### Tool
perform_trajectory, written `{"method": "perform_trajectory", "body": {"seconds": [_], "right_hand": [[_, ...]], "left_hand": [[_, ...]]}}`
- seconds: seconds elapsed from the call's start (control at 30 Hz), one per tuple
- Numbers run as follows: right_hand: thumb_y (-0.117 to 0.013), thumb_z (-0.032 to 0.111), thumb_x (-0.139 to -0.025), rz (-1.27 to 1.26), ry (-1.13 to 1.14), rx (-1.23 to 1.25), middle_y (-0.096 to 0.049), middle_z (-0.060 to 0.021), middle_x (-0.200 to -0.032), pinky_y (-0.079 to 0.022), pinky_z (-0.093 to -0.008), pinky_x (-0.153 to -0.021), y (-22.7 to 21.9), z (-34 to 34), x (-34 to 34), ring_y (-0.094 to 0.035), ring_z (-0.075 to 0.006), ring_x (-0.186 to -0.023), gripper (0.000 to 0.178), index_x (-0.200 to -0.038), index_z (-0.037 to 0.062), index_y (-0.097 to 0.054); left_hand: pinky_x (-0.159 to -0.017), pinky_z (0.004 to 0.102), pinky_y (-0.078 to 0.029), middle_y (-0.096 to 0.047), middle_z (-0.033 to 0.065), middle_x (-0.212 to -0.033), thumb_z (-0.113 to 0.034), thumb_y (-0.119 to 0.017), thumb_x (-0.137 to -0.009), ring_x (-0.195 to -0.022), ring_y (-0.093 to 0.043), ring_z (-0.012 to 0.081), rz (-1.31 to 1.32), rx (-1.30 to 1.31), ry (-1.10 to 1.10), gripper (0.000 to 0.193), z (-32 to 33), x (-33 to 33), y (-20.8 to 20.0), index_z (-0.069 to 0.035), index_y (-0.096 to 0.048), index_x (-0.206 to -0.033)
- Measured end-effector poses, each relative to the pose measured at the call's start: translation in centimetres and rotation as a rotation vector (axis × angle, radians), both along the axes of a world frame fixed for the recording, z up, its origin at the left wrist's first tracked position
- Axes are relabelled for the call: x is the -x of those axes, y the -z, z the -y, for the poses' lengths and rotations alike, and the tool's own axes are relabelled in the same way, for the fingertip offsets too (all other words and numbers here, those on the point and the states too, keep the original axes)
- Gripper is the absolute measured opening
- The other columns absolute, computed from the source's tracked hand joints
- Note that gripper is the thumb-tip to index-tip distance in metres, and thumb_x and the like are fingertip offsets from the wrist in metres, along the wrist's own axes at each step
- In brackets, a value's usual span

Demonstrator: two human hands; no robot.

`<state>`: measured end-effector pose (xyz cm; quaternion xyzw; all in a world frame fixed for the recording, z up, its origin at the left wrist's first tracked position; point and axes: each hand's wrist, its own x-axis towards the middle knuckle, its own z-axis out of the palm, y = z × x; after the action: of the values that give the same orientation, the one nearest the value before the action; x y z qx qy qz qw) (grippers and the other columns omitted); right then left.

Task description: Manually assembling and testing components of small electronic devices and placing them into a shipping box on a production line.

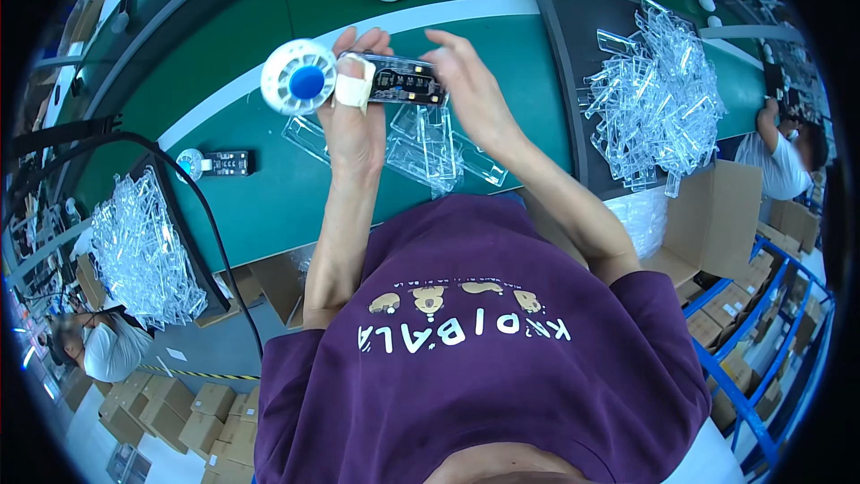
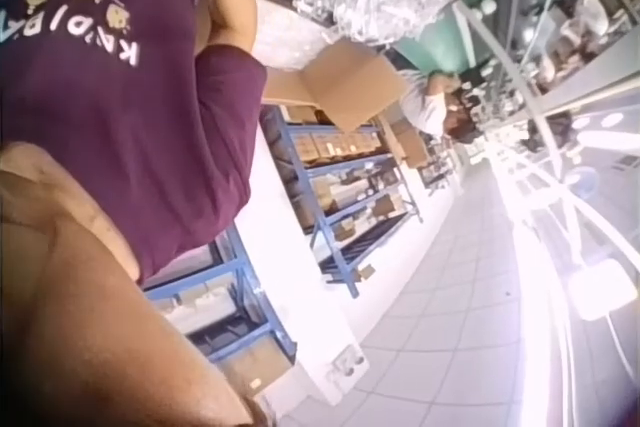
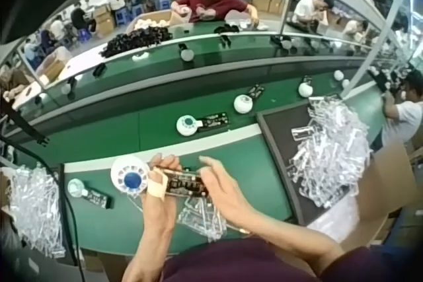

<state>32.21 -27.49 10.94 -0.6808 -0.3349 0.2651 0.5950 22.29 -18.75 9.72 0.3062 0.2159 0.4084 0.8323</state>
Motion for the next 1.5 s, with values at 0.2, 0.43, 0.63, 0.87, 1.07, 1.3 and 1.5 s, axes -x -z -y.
{"method": "perform_trajectory", "body": {"seconds": [0.2,0.43,0.63,0.87,1.07,1.3,1.5], "right_hand": [[-0.033,0.037,-0.096,-0.912,0.281,-0.038,-0.056,-0.0045,-0.074,-0.043,-0.0297,-0.063,0.6,-1.5,-1.1,-0.054,-0.0138,-0.066,0.04,-0.093,0.0019,-0.052],[-0.03,0.041,-0.095,-0.775,0.21,-0.245,-0.053,-0.0045,-0.064,-0.04,-0.0271,-0.059,2.2,-1.2,-1.5,-0.05,-0.0125,-0.062,0.049,-0.071,0.0052,-0.054],[-0.031,0.041,-0.095,-0.684,0.115,-0.227,-0.052,-0.0033,-0.062,-0.04,-0.0262,-0.058,5.4,-3.3,-1.8,-0.049,-0.0115,-0.06,0.05,-0.07,0.004,-0.054],[-0.05,0.001,-0.084,0.609,-0.086,0.18,-0.058,-0.0077,-0.084,-0.047,-0.0307,-0.07,6.9,0.9,-6.7,-0.059,-0.0226,-0.077,0.012,-0.092,0.004,-0.058],[-0.061,0.009,-0.079,1.114,-0.767,0.113,-0.056,-0.0098,-0.096,-0.045,-0.042,-0.076,7.1,6.1,-9.0,-0.055,-0.0299,-0.091,0.025,-0.102,0.004,-0.053],[-0.071,0.028,-0.071,0.731,0.002,0.709,-0.052,-0.0148,-0.099,-0.04,-0.0395,-0.079,8.0,6.4,-5.6,-0.051,-0.0283,-0.094,0.061,-0.117,-0.0014,-0.044],[-0.07,0.026,-0.074,0.842,0.202,0.718,-0.054,-0.0145,-0.089,-0.041,-0.0364,-0.071,10.4,7.1,-1.9,-0.054,-0.0263,-0.084,0.064,-0.125,-0.0004,-0.041]], "left_hand": [[-0.095,0.0363,-0.04,-0.049,0.0192,-0.122,-0.037,-0.064,-0.082,-0.11,-0.051,0.0243,-0.204,-0.439,-0.006,0.066,2.4,-0.1,-1.6,-0.001,-0.036,-0.129],[-0.092,0.0318,-0.041,-0.05,0.0168,-0.121,-0.036,-0.066,-0.08,-0.109,-0.05,0.0223,-0.369,-0.692,0.023,0.067,3.8,0.8,-1.8,-0.002,-0.036,-0.129],[-0.085,0.0279,-0.044,-0.055,0.0122,-0.115,-0.023,-0.063,-0.084,-0.103,-0.054,0.0209,-0.551,-0.95,-0.088,0.047,2.7,1.1,-1.2,-0.001,-0.045,-0.121],[-0.077,0.0348,-0.05,-0.06,0.0097,-0.091,-0.028,-0.068,-0.078,-0.083,-0.06,0.0207,-0.658,-0.253,-0.197,0.037,-17.2,-0.1,6.2,0.001,-0.06,-0.1],[-0.074,0.0371,-0.048,-0.063,0.0116,-0.088,-0.055,-0.064,-0.071,-0.079,-0.062,0.0216,-1.596,-0.66,-0.15,0.067,-31.7,5.1,12.6,0.005,-0.061,-0.099],[-0.067,0.032,-0.047,-0.064,0.0136,-0.084,-0.071,-0.054,-0.068,-0.079,-0.062,0.0206,-1.677,-0.577,0.333,0.084,-21.9,0.1,8.0,0.007,-0.059,-0.099],[-0.07,0.0322,-0.05,-0.06,0.0125,-0.091,-0.043,-0.073,-0.069,-0.079,-0.061,0.0218,-0.908,0.009,-0.046,0.064,-21.6,-3.9,11.9,0.004,-0.05,-0.106]]}}
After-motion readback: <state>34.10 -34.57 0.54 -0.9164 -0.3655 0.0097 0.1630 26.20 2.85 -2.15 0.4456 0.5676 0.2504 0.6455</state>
